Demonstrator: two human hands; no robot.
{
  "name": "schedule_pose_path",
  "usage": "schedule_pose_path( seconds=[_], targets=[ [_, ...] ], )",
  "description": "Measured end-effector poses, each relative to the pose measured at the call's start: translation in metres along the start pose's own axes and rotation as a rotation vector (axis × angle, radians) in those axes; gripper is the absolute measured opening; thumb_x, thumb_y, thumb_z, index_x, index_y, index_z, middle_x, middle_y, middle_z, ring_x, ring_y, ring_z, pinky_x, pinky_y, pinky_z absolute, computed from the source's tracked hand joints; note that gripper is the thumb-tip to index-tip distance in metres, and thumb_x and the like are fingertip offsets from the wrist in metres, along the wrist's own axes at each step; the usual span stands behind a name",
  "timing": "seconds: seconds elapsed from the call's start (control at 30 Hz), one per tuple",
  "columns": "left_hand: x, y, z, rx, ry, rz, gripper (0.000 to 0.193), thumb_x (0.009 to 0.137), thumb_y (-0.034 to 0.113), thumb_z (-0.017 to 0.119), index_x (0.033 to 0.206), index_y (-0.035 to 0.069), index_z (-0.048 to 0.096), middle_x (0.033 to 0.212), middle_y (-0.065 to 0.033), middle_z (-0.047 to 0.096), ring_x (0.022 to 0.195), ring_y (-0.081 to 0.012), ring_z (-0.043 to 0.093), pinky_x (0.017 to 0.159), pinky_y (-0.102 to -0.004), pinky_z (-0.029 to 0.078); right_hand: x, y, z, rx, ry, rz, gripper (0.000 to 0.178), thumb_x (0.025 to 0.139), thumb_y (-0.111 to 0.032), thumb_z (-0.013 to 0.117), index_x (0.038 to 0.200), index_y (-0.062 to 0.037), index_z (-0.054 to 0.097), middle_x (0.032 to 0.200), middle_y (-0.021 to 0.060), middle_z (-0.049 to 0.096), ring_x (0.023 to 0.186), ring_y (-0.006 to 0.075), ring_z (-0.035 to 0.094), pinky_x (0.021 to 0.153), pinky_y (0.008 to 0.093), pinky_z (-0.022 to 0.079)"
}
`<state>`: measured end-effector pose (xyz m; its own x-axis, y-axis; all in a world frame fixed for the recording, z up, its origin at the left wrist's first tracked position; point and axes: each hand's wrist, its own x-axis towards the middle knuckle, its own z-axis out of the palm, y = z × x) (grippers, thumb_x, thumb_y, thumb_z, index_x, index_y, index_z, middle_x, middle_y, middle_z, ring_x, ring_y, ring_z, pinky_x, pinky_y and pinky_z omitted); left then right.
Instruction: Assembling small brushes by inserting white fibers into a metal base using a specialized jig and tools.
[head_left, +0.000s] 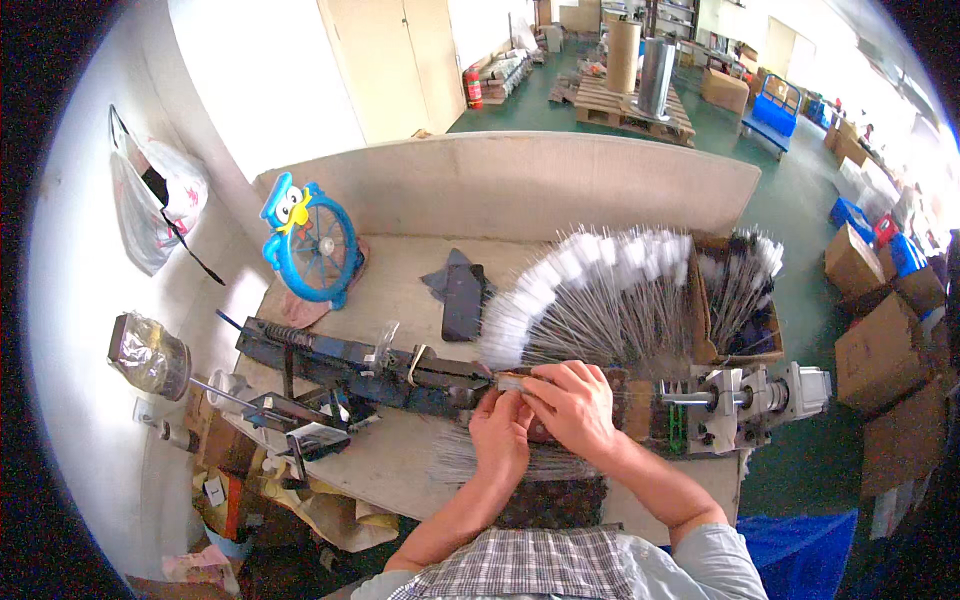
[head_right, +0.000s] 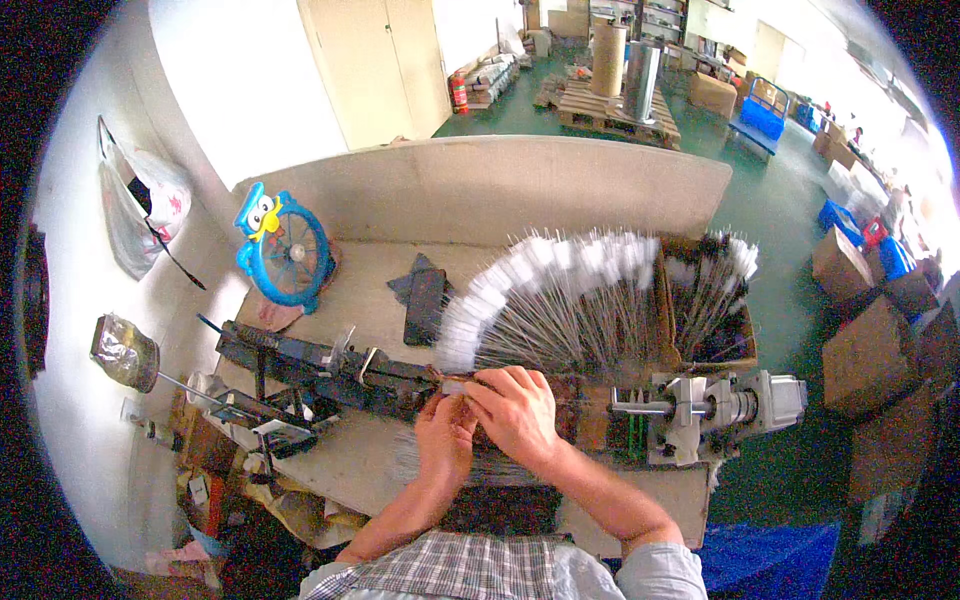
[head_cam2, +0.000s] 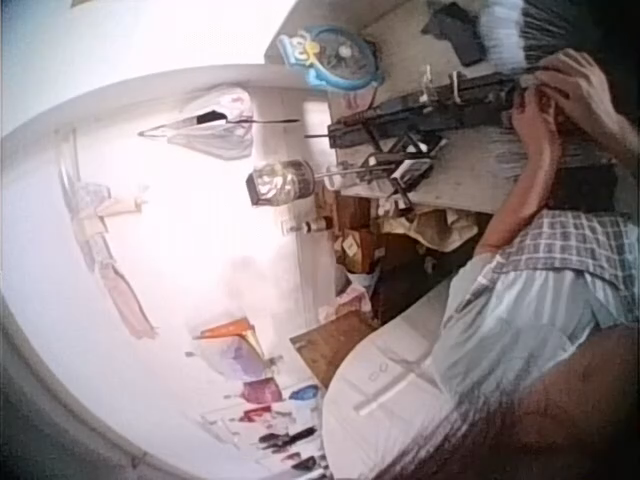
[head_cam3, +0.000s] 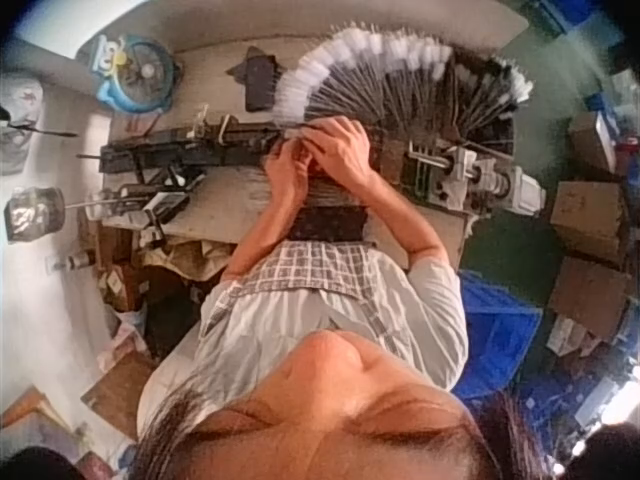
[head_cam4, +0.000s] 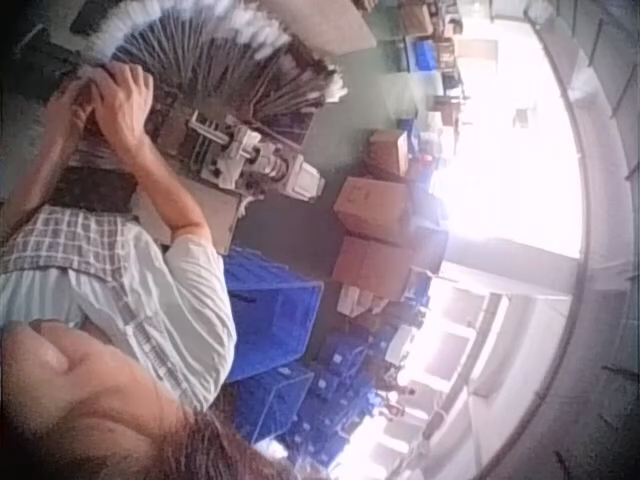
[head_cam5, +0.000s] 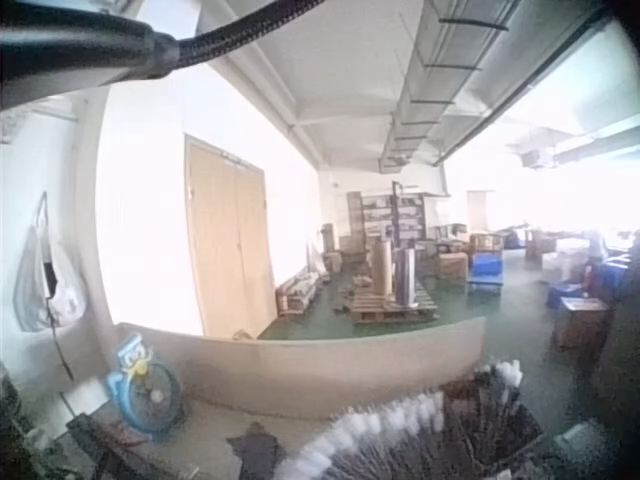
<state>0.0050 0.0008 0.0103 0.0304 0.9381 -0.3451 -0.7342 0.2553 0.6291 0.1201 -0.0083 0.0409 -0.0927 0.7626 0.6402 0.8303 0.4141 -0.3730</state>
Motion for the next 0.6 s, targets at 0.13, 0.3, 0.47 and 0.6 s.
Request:
schedule_pose_path(
  seconds=[0.13, 0.3, 0.47, 0.6],
  targets=[
    [0.003, 0.000, -0.008, 0.003, -0.071, 0.000, 0.016, 0.083, 0.001, 0.055, 0.099, 0.000, 0.053, 0.093, -0.0091, 0.059, 0.084, -0.0175, 0.060, 0.076, -0.0270, 0.050, 0.006, -0.005, -0.010, 0.004, -0.048, 0.002, 0.020, 0.071, -0.023, 0.067, 0.089, -0.0141, 0.066, 0.093, -0.0014, 0.062, 0.086, 0.0186, 0.057, 0.075, 0.0339, 0.043],
    [0.003, 0.004, -0.009, 0.036, -0.081, -0.013, 0.020, 0.088, 0.018, 0.048, 0.099, 0.003, 0.055, 0.095, -0.0083, 0.062, 0.085, -0.0205, 0.061, 0.078, -0.0320, 0.050, -0.002, 0.005, -0.017, -0.135, -0.173, 0.037, 0.012, 0.072, -0.021, 0.064, 0.079, -0.0113, 0.063, 0.079, 0.0003, 0.059, 0.081, 0.0200, 0.055, 0.075, 0.0347, 0.042],
    [-0.009, 0.015, -0.007, -0.069, -0.053, -0.155, 0.045, 0.094, 0.043, 0.035, 0.104, 0.004, 0.055, 0.102, -0.0092, 0.060, 0.093, -0.0232, 0.058, 0.085, -0.0370, 0.047, -0.014, 0.006, -0.014, -0.053, -0.161, -0.002, 0.007, 0.071, -0.015, 0.059, 0.076, -0.0110, 0.061, 0.073, 0.0011, 0.057, 0.079, 0.0208, 0.054, 0.074, 0.0355, 0.041],
    [-0.011, 0.016, -0.006, 0.102, -0.092, -0.151, 0.058, 0.092, 0.054, 0.030, 0.113, 0.004, 0.050, 0.112, -0.0107, 0.055, 0.101, -0.0238, 0.054, 0.089, -0.0376, 0.043, -0.014, 0.008, -0.020, -0.039, -0.158, 0.013, 0.012, 0.072, -0.015, 0.061, 0.082, -0.0094, 0.063, 0.079, 0.0021, 0.060, 0.083, 0.0208, 0.056, 0.075, 0.0352, 0.042]
  ],
)
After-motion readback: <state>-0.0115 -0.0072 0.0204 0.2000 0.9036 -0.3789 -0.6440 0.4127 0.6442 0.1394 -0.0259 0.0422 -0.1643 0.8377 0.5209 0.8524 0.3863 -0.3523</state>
